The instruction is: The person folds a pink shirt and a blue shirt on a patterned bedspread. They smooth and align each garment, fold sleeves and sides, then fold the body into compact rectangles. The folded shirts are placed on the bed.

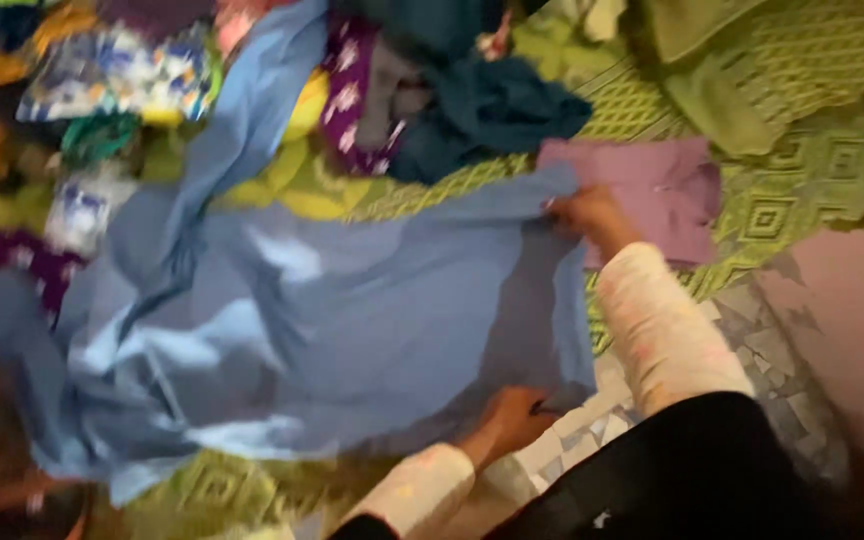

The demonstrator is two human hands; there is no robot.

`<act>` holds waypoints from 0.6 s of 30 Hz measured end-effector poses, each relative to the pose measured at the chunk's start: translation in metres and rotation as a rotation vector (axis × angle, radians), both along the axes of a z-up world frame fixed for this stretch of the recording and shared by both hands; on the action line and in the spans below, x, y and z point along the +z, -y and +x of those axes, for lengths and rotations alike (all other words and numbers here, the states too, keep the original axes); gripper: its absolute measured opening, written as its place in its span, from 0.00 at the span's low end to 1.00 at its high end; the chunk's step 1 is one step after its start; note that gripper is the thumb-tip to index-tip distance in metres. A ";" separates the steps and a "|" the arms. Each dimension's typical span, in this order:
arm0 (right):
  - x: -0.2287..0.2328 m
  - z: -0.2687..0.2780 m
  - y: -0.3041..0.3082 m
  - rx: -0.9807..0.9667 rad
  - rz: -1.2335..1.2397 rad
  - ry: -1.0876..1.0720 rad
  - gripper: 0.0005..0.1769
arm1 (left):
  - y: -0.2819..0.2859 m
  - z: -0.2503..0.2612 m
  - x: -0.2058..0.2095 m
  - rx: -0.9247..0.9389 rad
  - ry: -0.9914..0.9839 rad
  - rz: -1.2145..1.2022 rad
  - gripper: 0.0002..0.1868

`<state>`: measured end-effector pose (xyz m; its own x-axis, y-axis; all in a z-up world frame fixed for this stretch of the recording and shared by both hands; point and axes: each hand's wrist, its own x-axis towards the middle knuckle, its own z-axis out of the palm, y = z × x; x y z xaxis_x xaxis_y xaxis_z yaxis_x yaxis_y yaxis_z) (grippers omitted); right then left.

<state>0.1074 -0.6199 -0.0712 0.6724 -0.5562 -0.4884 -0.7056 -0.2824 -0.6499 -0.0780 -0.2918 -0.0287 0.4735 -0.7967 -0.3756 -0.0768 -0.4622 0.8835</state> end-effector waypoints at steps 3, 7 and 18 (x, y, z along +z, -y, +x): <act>-0.041 0.003 0.016 -0.238 0.461 0.214 0.17 | 0.005 -0.007 -0.041 -0.003 -0.031 0.171 0.17; 0.004 0.030 0.023 -0.443 0.574 0.344 0.07 | 0.027 -0.009 -0.038 0.006 -0.074 -0.028 0.18; 0.004 0.047 0.059 -0.104 -0.231 0.666 0.20 | 0.116 0.035 -0.107 -0.095 0.110 -0.496 0.33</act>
<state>0.1548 -0.6791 -0.0667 0.7250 -0.6731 0.1458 -0.2103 -0.4180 -0.8838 -0.0434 -0.4073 -0.1354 0.4055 -0.9079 0.1064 -0.2028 0.0241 0.9789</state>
